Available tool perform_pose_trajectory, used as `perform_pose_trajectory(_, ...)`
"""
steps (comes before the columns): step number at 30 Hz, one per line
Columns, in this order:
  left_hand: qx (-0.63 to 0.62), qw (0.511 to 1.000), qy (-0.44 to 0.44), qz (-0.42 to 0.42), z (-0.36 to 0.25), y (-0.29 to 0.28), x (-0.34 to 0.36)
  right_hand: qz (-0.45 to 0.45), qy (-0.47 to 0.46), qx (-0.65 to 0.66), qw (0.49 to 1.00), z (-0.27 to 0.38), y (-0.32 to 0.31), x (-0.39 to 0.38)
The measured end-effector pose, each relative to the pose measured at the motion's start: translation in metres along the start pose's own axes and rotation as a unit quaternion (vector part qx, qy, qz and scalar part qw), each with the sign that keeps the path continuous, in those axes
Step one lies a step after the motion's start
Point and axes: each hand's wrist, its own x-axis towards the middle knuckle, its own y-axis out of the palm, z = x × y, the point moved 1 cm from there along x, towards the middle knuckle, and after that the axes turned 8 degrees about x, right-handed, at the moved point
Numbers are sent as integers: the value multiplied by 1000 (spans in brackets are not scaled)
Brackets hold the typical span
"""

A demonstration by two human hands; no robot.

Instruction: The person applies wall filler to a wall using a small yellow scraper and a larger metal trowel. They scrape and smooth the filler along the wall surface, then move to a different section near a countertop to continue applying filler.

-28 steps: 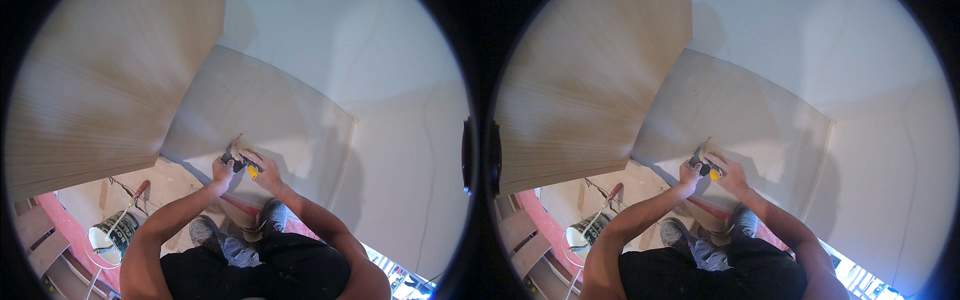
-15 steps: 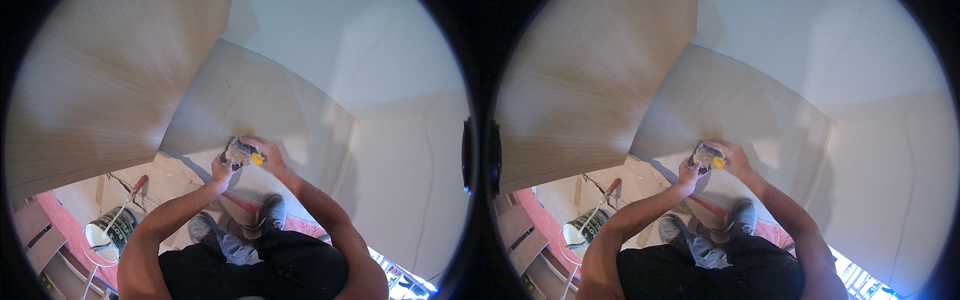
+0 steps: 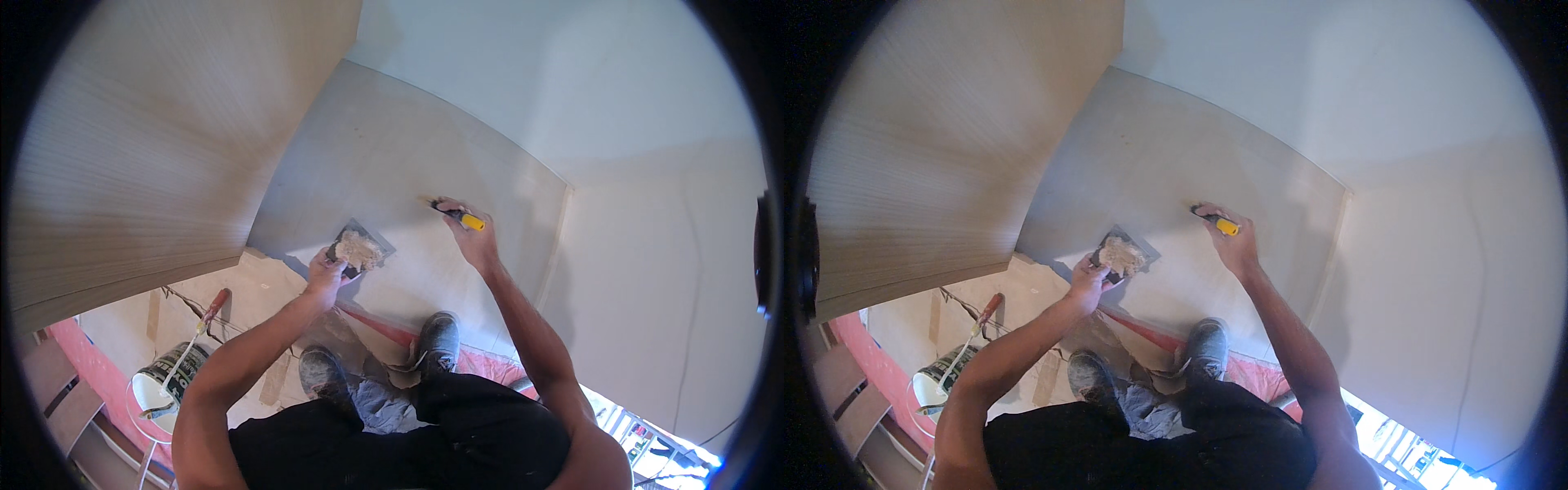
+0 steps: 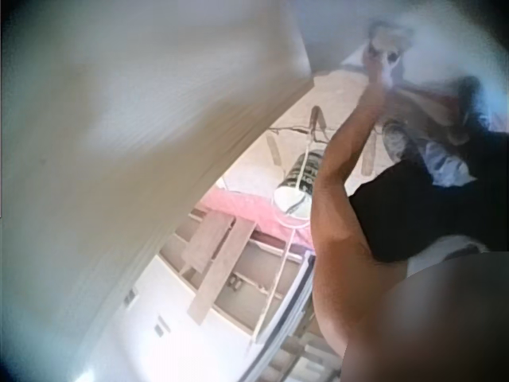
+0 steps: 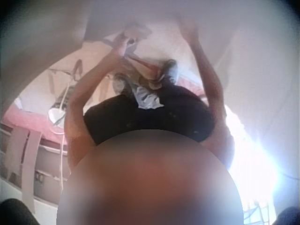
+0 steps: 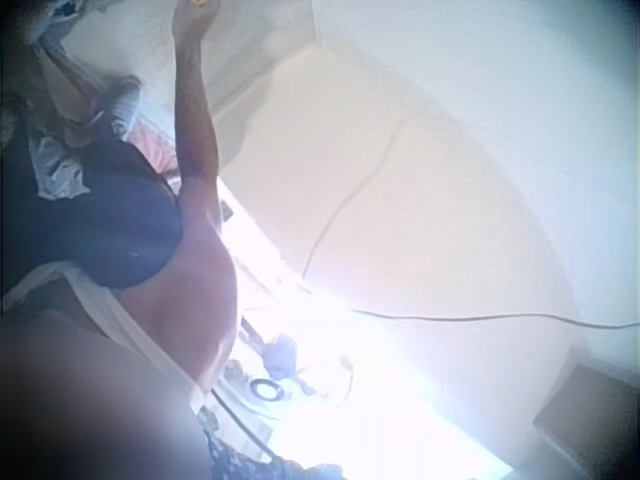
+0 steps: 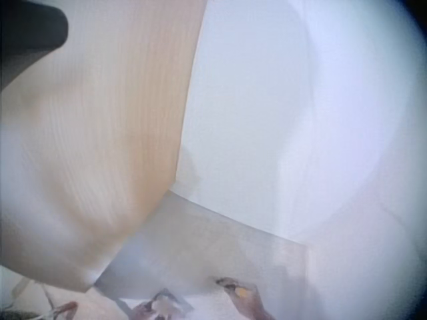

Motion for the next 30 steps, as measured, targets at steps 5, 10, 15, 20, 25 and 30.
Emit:
perform_pose_trajectory(5, -34, 999, 19, 30, -28, -50, 4, 146, -93, 132, 976, 13, 67, 45)
perform_pose_trajectory(10, 14, 997, 75, 19, -62, -65, 3, 372, -171, 122, 904, -4, 75, 41)
perform_pose_trajectory(15, 149, 987, 56, 15, -49, -69, 2, 422, -118, 31, 898, -6, 27, 3)
perform_pose_trajectory(20, 205, 971, 75, 93, -34, -46, 6, 306, -154, -17, 939, -4, -1, -32)
perform_pose_trajectory(25, 306, 939, 150, 43, 18, -47, 55, -8, -32, -137, 990, 4, 6, -73)
perform_pose_trajectory(30, 368, 914, 153, 83, 37, -18, 50, 15, 26, -137, 990, 2, 58, -104)
